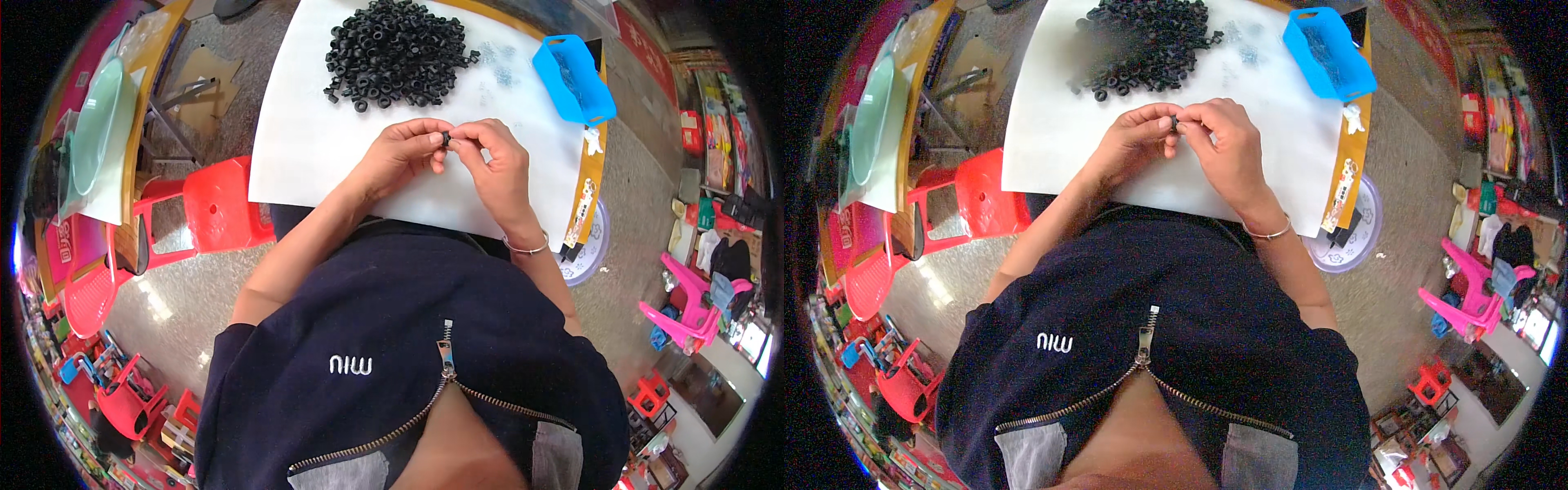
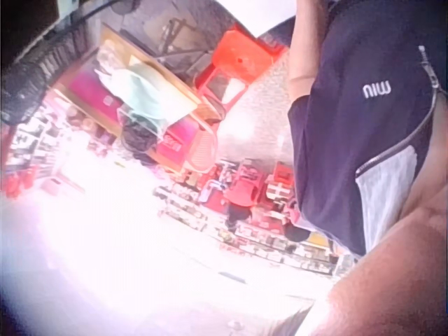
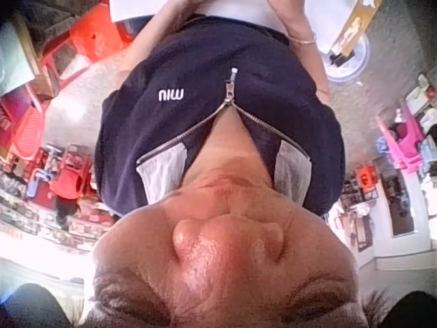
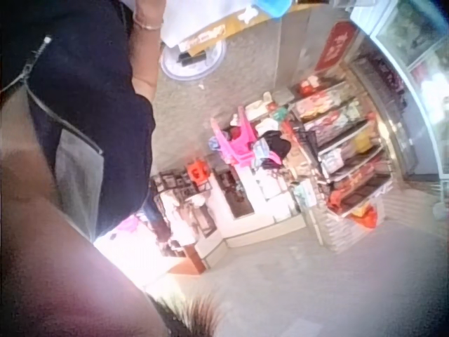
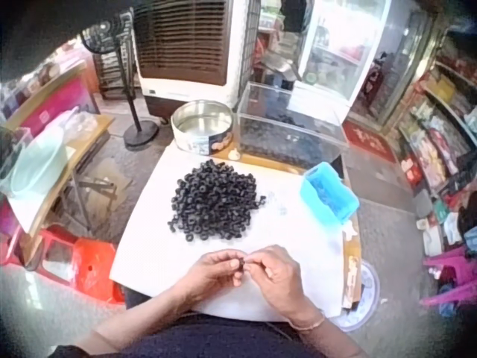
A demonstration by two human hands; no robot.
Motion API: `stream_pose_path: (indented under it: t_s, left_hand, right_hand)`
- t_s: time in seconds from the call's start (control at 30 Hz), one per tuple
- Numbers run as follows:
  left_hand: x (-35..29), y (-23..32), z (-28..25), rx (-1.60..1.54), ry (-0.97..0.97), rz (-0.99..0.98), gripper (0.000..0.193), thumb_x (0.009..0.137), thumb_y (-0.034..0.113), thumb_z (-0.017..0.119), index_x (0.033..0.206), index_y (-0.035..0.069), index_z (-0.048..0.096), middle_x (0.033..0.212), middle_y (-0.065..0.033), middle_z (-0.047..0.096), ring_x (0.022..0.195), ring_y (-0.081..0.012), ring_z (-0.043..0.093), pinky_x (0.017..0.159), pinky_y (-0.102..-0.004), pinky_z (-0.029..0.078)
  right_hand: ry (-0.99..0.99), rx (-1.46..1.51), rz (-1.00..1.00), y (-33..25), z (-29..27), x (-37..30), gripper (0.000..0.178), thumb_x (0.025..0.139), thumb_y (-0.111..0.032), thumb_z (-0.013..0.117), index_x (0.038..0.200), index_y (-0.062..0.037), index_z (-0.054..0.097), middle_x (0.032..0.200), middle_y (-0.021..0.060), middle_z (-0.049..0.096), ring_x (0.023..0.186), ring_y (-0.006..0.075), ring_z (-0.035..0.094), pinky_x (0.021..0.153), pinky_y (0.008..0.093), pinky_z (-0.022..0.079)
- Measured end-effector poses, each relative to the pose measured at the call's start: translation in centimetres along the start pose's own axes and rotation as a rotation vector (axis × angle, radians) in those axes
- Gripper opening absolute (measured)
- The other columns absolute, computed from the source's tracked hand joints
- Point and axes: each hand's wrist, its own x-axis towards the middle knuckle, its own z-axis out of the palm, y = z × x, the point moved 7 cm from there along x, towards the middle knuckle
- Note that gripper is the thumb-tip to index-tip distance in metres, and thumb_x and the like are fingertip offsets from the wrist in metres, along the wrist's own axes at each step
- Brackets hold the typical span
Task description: The recorder is manually assembling small black plastic components by inserting tiny metal pins or beads.
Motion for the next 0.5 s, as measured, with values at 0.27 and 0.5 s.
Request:
stream_pose_path:
  t_s: [0.27, 0.5]
  left_hand:
    - [-0.2, 0.1, 0.1, 0.008, -0.009, -0.004, 0.027, 0.09, 0.012, 0.057, 0.112, -0.003, 0.057, 0.091, -0.0063, 0.062, 0.072, -0.012, 0.058, 0.071, -0.0257, 0.05]
    - [-0.5, 0.1, 0.1, -0.024, -0.042, -0.012, 0.026, 0.091, 0.011, 0.056, 0.112, -0.003, 0.057, 0.093, -0.0072, 0.062, 0.073, -0.0111, 0.058, 0.072, -0.0257, 0.05]
  right_hand:
    - [-0.098, 0.317, 0.28, 1.0, 1.0, -0.3, 0.01, 0.083, -0.006, 0.064, 0.092, -0.0008, 0.062, 0.078, 0.002, 0.062, 0.071, 0.0084, 0.056, 0.065, 0.0238, 0.045]
    - [-0.051, 0.311, 0.281, 2.4, 0.6, 0.4, 0.007, 0.084, -0.007, 0.063, 0.089, -0.0014, 0.061, 0.079, -0.0011, 0.06, 0.071, 0.0047, 0.05, 0.064, 0.0201, 0.042]
